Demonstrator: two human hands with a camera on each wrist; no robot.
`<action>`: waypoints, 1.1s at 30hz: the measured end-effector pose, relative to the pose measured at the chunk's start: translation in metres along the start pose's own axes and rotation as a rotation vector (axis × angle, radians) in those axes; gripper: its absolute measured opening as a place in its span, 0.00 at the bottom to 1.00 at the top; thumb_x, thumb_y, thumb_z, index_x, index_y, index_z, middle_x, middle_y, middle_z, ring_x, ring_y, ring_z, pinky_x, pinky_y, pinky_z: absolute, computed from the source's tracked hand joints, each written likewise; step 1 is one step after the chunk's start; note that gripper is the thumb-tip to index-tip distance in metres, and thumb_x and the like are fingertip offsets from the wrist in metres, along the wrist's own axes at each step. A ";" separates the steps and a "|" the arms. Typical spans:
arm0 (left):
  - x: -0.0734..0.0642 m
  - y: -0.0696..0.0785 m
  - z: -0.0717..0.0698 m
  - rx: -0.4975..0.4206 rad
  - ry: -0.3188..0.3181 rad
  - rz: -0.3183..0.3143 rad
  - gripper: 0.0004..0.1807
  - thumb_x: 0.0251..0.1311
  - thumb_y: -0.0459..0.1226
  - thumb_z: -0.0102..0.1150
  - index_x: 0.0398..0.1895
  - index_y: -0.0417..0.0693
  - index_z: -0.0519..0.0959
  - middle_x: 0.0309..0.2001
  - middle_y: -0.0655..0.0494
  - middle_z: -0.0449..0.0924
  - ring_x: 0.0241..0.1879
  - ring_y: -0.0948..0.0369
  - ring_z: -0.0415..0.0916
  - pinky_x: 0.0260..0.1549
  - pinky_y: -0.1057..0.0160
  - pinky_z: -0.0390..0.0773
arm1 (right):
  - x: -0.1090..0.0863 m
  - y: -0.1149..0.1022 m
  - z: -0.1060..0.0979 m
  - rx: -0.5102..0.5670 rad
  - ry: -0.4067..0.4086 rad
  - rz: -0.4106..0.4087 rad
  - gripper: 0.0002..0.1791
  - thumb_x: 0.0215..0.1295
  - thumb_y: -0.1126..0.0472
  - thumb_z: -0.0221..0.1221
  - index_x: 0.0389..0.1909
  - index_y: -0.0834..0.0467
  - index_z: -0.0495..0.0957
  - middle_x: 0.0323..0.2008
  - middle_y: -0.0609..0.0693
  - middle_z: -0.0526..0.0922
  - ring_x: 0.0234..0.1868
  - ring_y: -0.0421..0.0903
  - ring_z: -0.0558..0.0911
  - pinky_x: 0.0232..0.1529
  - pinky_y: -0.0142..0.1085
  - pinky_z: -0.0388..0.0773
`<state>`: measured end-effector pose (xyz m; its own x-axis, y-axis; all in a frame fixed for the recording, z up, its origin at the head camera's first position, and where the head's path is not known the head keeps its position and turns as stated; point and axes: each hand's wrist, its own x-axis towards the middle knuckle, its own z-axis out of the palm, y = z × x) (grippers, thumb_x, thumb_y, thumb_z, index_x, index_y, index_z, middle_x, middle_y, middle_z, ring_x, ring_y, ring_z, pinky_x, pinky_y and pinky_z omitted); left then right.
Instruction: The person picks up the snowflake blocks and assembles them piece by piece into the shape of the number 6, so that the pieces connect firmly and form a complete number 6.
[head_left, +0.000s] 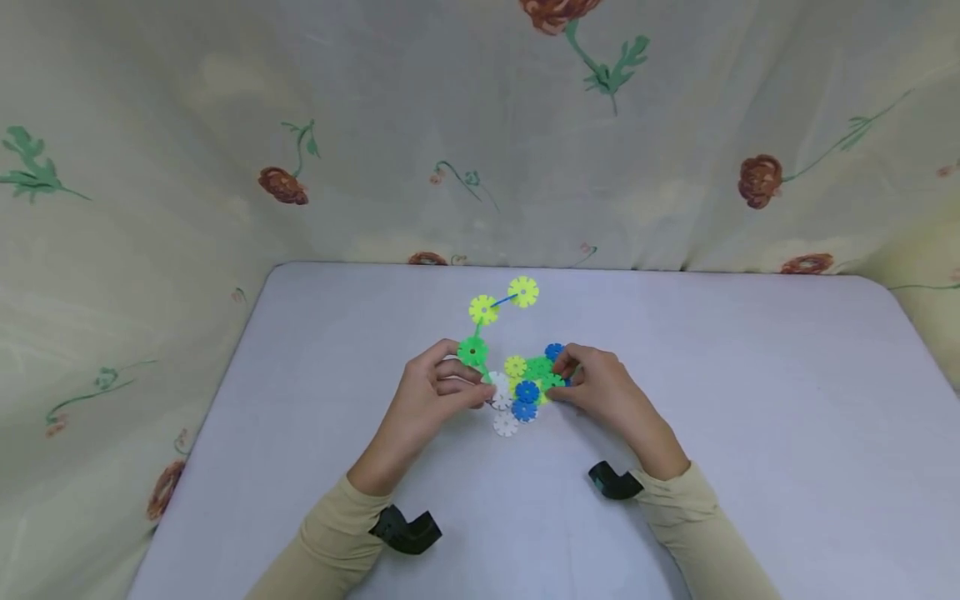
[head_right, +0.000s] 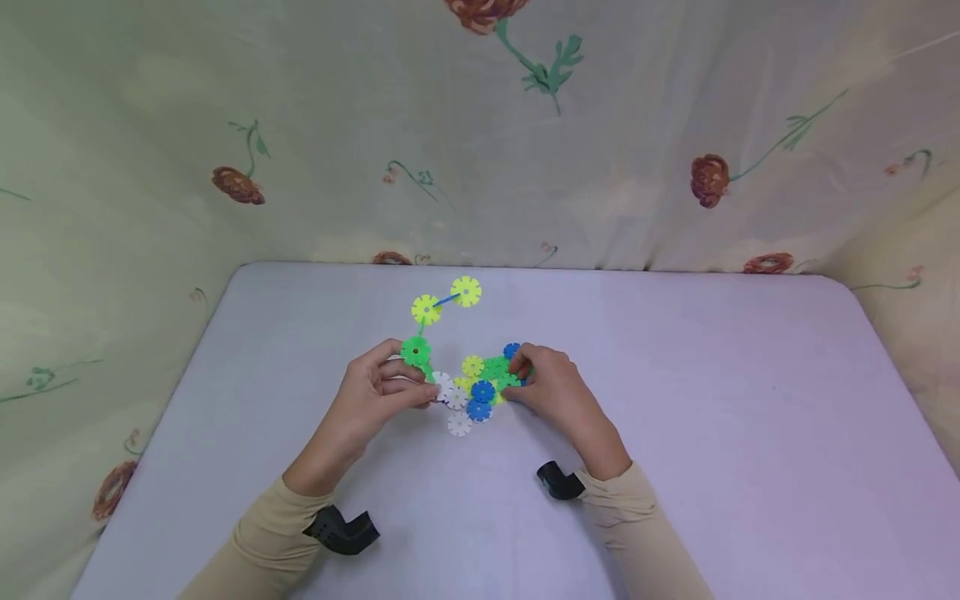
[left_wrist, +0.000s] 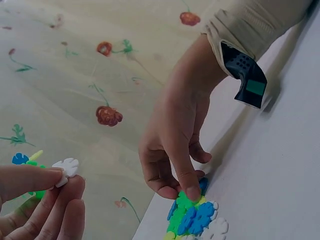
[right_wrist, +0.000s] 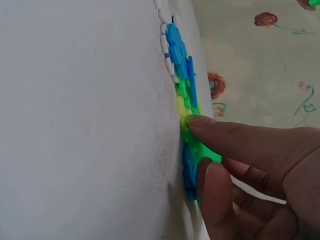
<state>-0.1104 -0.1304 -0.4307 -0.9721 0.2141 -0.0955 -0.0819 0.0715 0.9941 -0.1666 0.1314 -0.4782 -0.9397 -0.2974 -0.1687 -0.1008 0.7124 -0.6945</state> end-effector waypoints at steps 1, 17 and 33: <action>0.000 0.000 0.000 0.000 0.001 -0.001 0.20 0.59 0.30 0.72 0.52 0.44 0.75 0.39 0.48 0.88 0.41 0.46 0.89 0.43 0.62 0.87 | -0.001 0.001 -0.001 0.016 0.000 -0.003 0.13 0.60 0.62 0.73 0.42 0.59 0.81 0.35 0.54 0.85 0.23 0.43 0.79 0.27 0.35 0.79; 0.001 0.001 0.000 -0.070 0.018 0.010 0.22 0.60 0.29 0.71 0.55 0.38 0.74 0.37 0.49 0.89 0.37 0.50 0.90 0.43 0.58 0.89 | -0.030 -0.031 -0.010 0.448 0.097 -0.264 0.08 0.63 0.62 0.72 0.41 0.59 0.86 0.37 0.56 0.91 0.38 0.51 0.91 0.39 0.35 0.89; 0.001 0.001 0.000 -0.086 0.030 -0.005 0.20 0.59 0.30 0.72 0.52 0.41 0.74 0.35 0.52 0.88 0.41 0.39 0.89 0.43 0.56 0.90 | -0.037 -0.044 0.005 0.345 0.230 -0.564 0.11 0.58 0.73 0.72 0.39 0.57 0.88 0.38 0.53 0.92 0.39 0.35 0.89 0.35 0.31 0.87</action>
<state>-0.1117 -0.1298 -0.4301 -0.9778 0.1841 -0.1000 -0.1039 -0.0116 0.9945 -0.1254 0.1078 -0.4453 -0.8237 -0.3930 0.4087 -0.5198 0.2353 -0.8213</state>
